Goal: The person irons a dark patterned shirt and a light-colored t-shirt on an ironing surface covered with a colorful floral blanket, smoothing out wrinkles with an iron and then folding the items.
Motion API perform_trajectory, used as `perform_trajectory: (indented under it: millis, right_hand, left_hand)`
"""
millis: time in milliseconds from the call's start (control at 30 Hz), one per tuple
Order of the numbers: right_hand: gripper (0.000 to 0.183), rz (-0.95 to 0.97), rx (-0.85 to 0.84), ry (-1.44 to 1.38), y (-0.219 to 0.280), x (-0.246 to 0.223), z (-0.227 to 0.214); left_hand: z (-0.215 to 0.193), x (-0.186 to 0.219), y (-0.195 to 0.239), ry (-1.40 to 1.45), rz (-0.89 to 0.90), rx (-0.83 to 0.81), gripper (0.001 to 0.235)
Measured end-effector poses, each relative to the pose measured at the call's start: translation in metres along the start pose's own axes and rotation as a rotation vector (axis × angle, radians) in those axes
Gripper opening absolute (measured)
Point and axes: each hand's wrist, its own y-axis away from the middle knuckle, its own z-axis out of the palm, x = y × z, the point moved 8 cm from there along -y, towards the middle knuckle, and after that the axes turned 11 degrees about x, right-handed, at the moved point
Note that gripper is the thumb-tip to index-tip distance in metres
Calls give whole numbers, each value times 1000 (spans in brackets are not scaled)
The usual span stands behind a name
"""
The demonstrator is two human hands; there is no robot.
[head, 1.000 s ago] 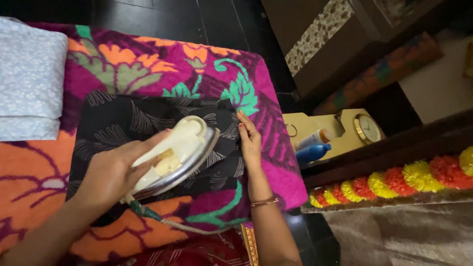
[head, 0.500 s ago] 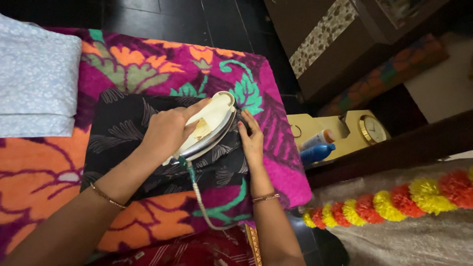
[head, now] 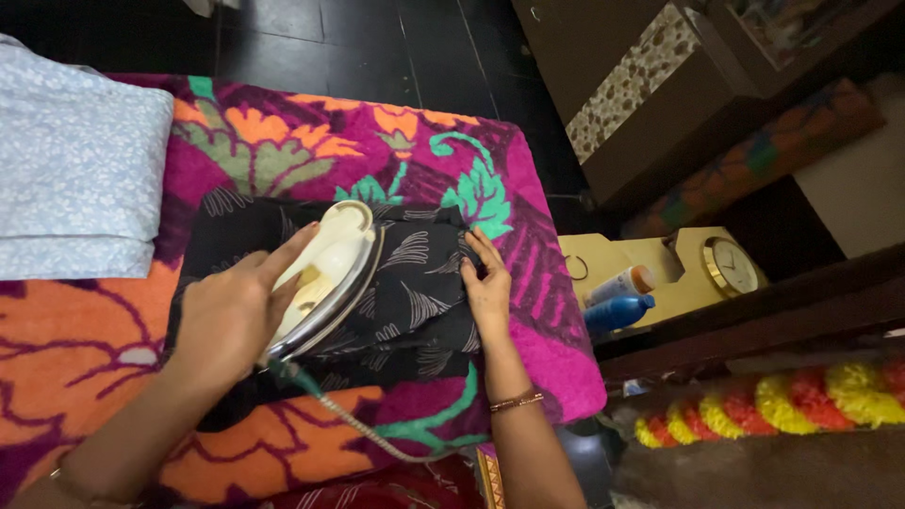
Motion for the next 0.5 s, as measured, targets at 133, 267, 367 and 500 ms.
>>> perform_trajectory:
  millis: [133, 267, 367, 500]
  right_hand:
    - [44, -20, 9, 34, 1, -4, 0]
    - [45, -31, 32, 42, 4, -11, -3]
    - [44, -41, 32, 71, 5, -12, -3]
    - [44, -37, 19, 19, 6, -11, -2]
  left_hand:
    - [32, 9, -28, -11, 59, 79, 61]
    - [58, 16, -62, 5, 69, 125, 64]
    - [61, 12, -71, 1, 61, 68, 67]
    - [32, -6, -41, -12, 13, 13, 62]
